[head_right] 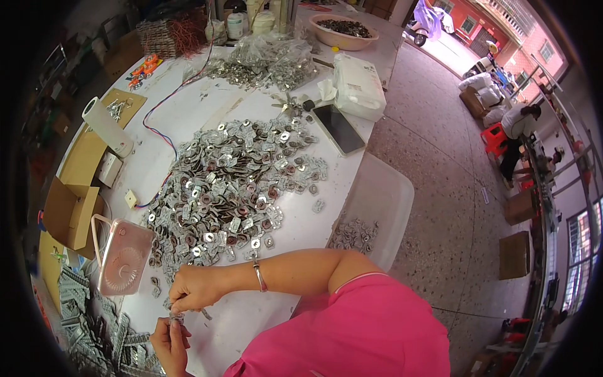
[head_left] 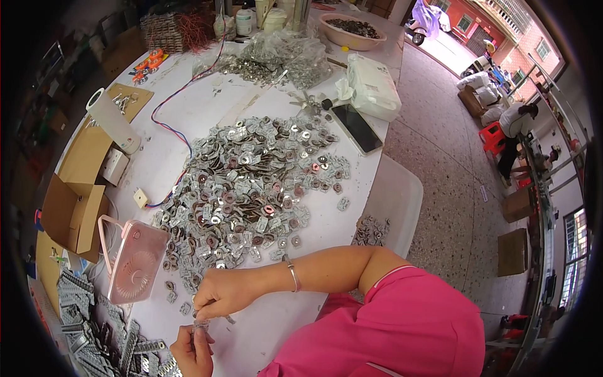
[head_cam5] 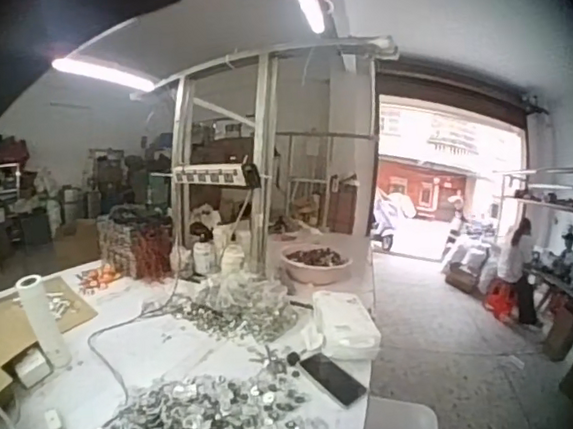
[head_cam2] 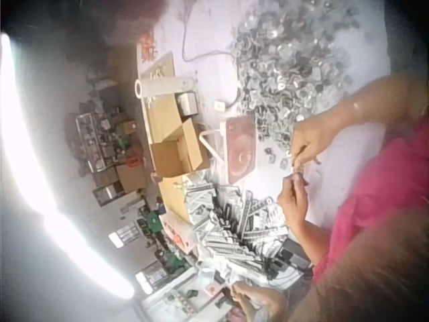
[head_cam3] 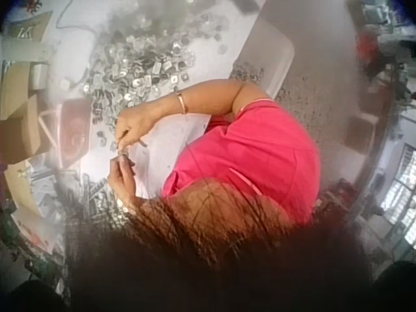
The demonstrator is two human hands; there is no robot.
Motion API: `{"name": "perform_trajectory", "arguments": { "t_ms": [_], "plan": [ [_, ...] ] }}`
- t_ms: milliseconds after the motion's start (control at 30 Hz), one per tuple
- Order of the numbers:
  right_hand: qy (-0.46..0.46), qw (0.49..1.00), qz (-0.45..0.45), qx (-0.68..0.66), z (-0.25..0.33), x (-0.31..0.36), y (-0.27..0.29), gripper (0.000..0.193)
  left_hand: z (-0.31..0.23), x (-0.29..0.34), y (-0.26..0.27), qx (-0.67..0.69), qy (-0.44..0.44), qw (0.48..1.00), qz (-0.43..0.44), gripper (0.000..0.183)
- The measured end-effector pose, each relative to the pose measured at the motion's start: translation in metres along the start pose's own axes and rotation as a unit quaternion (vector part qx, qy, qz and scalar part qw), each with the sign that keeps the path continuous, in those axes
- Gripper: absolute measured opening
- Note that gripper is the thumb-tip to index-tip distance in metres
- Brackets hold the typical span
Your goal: Manually assemble small metal components on a workbench.
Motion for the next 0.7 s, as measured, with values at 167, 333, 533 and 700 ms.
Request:
{"name": "perform_trajectory", "arguments": {
  "t_ms": [167, 333, 533, 700],
  "plan": [
    [0.026, 0.999, -0.028, 0.005, 0.017, 0.000, 0.011, 0.025, -0.009, 0.003, 0.007, -0.017, -0.023, 1.000, -0.014, 0.028],
    [-0.004, 0.999, 0.048, -0.001, 0.006, 0.003, -0.008, 0.023, -0.006, 0.007, 0.008, -0.026, -0.032, 0.999, 0.015, 0.027],
    [-0.023, 0.997, 0.058, -0.040, 0.009, 0.004, -0.010, 0.023, -0.005, 0.009, 0.010, -0.019, -0.015, 1.000, 0.017, 0.025],
    [-0.059, 0.993, 0.094, -0.046, 0.003, 0.008, -0.017, 0.023, -0.011, 0.009, 0.005, -0.024, -0.039, 0.998, 0.034, 0.025]
  ]
}}
Point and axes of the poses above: each hand's wrist, its own x-axis away from the middle knuckle, its own y-axis out of the back of the hand, z = x × y, the point moved 9 cm from there along -x, towards the middle knuckle, and after that the axes turned 13 degrees about x, right-handed, at the moved point
